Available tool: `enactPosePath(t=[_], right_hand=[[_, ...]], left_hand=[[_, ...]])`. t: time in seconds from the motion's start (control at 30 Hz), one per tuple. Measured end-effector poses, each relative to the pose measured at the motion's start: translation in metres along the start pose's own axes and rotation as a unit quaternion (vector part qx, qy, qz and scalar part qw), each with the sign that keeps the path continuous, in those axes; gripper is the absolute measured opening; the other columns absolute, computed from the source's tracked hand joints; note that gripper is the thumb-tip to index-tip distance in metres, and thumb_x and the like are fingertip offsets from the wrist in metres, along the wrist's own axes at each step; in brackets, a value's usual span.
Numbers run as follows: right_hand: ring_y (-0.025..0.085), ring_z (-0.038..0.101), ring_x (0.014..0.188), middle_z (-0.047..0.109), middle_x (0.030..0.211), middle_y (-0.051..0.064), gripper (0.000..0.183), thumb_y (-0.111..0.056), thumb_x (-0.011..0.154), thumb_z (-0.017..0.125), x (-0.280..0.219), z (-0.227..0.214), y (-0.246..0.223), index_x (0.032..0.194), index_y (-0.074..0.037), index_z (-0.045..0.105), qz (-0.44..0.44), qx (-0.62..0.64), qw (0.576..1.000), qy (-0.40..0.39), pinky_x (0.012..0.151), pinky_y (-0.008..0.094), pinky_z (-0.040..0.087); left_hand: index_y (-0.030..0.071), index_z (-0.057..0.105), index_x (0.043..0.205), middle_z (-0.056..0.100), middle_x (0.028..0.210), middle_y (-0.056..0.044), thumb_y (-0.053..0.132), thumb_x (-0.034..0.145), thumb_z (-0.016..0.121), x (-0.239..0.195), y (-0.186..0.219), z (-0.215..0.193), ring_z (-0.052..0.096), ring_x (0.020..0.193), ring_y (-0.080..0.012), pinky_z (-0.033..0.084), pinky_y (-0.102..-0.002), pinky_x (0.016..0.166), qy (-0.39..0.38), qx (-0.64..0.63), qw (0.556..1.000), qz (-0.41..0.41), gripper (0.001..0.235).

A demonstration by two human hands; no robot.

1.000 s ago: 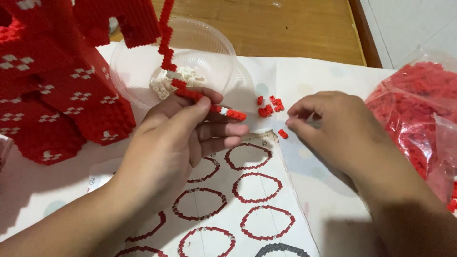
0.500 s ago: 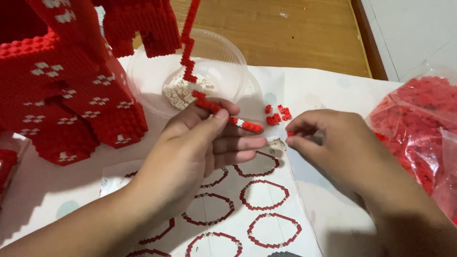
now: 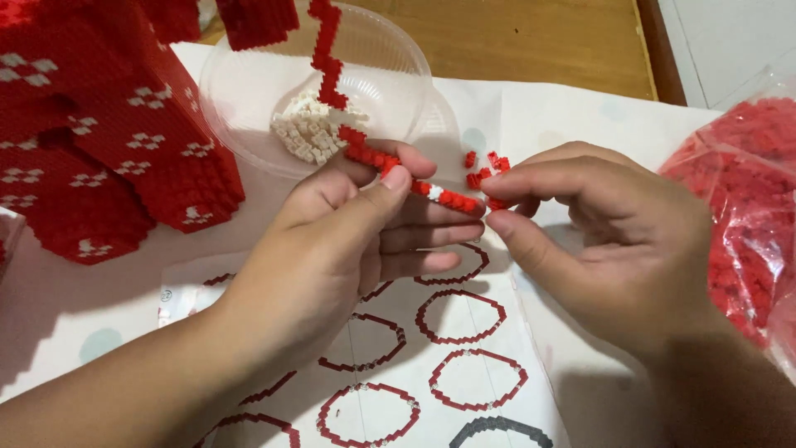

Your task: Assembling a toy figure by snapping together small red and white interlocking plastic blocks according to a guide.

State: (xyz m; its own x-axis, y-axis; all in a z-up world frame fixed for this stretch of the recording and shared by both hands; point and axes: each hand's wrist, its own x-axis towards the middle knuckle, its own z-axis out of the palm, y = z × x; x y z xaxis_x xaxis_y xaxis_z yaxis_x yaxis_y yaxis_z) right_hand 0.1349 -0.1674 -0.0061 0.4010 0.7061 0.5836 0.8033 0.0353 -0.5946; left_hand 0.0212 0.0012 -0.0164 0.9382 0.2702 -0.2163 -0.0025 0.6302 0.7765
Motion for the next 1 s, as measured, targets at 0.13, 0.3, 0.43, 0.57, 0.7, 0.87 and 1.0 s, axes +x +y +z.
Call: enactPosePath(t=[0.13,0.3,0.43,0.57,0.7,0.87,1.0], right_hand=[[0.027,0.071,0.084,0.073,0.098,0.024,0.021,0.008,0.09,0.077,0.001,0.0,-0.002,0.108,0.013,0.069,-0.041,-0.056,0.998,-0.003,0.081,0.033,0.058],[0.031,0.075,0.087,0.074,0.095,0.026,0.022,-0.002,0.089,0.078,0.002,0.0,0.004,0.103,0.014,0.071,-0.121,-0.095,0.988,0.002,0.076,0.034,0.061],[0.03,0.072,0.085,0.072,0.092,0.024,0.024,-0.004,0.089,0.077,-0.003,0.001,-0.001,0.103,0.014,0.071,-0.094,-0.092,0.991,0.011,0.075,0.034,0.057],[0.027,0.074,0.083,0.075,0.092,0.023,0.027,-0.007,0.084,0.081,-0.004,0.006,-0.001,0.103,0.011,0.072,-0.085,-0.079,0.993,0.026,0.073,0.031,0.06],[0.03,0.076,0.083,0.076,0.094,0.024,0.029,-0.007,0.084,0.081,-0.005,0.01,-0.002,0.103,0.013,0.071,-0.101,-0.074,0.992,0.02,0.072,0.033,0.063],[0.028,0.076,0.084,0.076,0.096,0.023,0.028,-0.006,0.086,0.082,-0.011,0.012,0.0,0.107,0.009,0.071,-0.094,-0.08,0.992,0.018,0.072,0.03,0.061],[0.029,0.078,0.09,0.075,0.103,0.026,0.033,-0.004,0.089,0.083,-0.009,0.008,-0.001,0.115,0.011,0.069,-0.125,-0.112,0.986,0.001,0.078,0.03,0.064]], left_hand=[[0.003,0.061,0.112,0.077,0.111,-0.034,0.024,0.097,0.058,0.0,-0.006,-0.005,0.078,0.102,-0.0422,0.066,-0.047,0.084,-0.03,-0.024,0.999,0.019,0.026],[0.002,0.059,0.112,0.077,0.108,-0.037,0.023,0.096,0.058,0.0,-0.006,-0.004,0.079,0.099,-0.0414,0.067,-0.045,0.085,-0.031,-0.005,0.999,0.043,0.026],[0.001,0.057,0.113,0.077,0.109,-0.035,0.021,0.098,0.057,-0.002,-0.007,-0.003,0.079,0.101,-0.0414,0.067,-0.044,0.087,-0.047,-0.001,0.998,0.044,0.025],[0.004,0.057,0.111,0.079,0.098,-0.027,0.014,0.098,0.061,-0.003,-0.011,-0.008,0.079,0.094,-0.032,0.067,-0.044,0.085,-0.061,0.004,0.997,0.053,0.017],[0.006,0.056,0.109,0.079,0.078,-0.017,0.009,0.091,0.07,-0.004,-0.01,-0.006,0.077,0.078,-0.02,0.069,-0.042,0.085,-0.028,0.046,0.998,0.045,0.023],[0.005,0.055,0.107,0.077,0.072,-0.018,0.0,0.086,0.074,-0.005,-0.009,-0.005,0.078,0.074,-0.024,0.07,-0.042,0.082,-0.009,0.04,0.998,0.053,0.029],[0.007,0.054,0.107,0.079,0.085,-0.022,0.0,0.088,0.073,-0.005,-0.008,-0.006,0.077,0.078,-0.0249,0.068,-0.041,0.081,-0.017,0.028,0.998,0.058,0.028]])
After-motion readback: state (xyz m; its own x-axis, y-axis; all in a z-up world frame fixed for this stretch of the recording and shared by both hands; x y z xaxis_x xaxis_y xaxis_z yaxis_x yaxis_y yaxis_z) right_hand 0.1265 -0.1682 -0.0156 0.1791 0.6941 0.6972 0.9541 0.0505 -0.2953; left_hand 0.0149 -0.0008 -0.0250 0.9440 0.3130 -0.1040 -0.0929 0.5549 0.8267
